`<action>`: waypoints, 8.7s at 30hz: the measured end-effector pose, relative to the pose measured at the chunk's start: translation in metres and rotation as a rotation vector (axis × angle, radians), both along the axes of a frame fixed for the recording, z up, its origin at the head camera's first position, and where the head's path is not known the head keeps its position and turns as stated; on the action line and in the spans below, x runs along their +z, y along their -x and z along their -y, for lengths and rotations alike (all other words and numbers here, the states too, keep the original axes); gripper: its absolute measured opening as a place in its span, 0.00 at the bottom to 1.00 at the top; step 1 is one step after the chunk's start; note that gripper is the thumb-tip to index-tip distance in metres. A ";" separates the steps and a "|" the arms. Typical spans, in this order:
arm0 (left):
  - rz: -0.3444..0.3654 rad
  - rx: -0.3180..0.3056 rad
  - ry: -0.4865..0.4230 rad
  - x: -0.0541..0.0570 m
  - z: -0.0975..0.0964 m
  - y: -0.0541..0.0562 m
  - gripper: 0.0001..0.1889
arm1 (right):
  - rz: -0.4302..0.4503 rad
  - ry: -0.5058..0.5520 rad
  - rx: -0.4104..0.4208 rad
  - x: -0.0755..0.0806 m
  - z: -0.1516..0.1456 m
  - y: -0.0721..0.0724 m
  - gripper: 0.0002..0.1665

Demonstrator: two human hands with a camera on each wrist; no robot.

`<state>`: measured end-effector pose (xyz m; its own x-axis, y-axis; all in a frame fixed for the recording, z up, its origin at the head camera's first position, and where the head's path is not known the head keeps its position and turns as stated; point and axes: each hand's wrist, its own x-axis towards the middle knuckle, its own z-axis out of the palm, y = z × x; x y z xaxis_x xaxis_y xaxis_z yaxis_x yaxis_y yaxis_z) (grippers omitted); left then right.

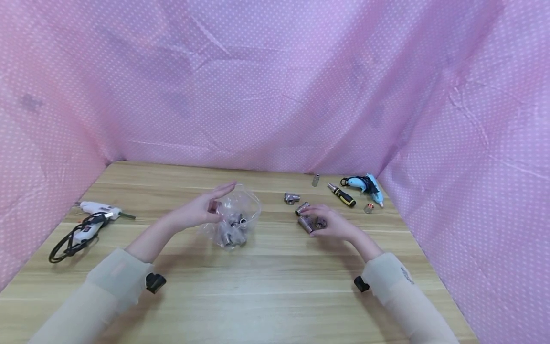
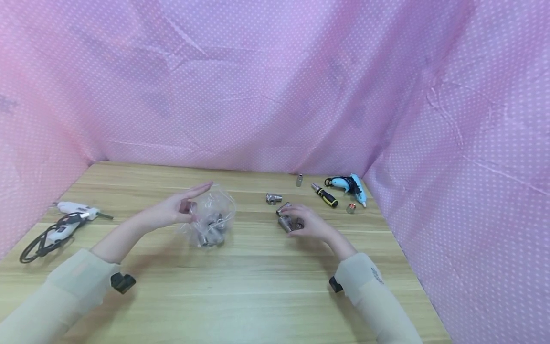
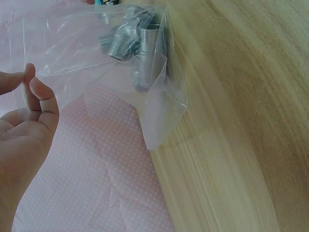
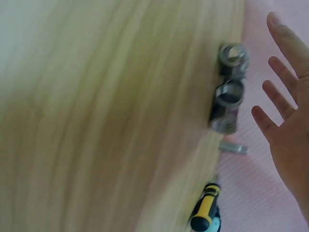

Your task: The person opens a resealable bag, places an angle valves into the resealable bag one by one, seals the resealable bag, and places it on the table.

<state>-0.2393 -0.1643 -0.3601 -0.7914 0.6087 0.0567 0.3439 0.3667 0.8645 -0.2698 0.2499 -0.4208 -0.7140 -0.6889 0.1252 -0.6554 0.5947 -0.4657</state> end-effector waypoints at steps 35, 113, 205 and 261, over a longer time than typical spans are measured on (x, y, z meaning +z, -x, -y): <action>0.037 -0.016 -0.030 -0.001 0.000 -0.001 0.47 | -0.040 0.005 0.044 0.008 0.015 0.014 0.30; 0.049 -0.030 -0.057 -0.002 -0.003 0.001 0.47 | -0.116 0.203 0.026 0.086 0.102 -0.007 0.34; -0.025 -0.018 0.010 -0.005 -0.003 0.002 0.43 | -0.194 0.267 0.060 0.090 0.119 -0.011 0.29; 0.018 -0.020 -0.025 -0.005 -0.001 0.000 0.47 | -0.033 0.112 -0.123 0.037 0.035 0.017 0.33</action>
<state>-0.2396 -0.1637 -0.3655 -0.7804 0.6226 0.0583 0.3354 0.3381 0.8793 -0.2866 0.2147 -0.3841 -0.7861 -0.5772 0.2211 -0.5971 0.6168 -0.5128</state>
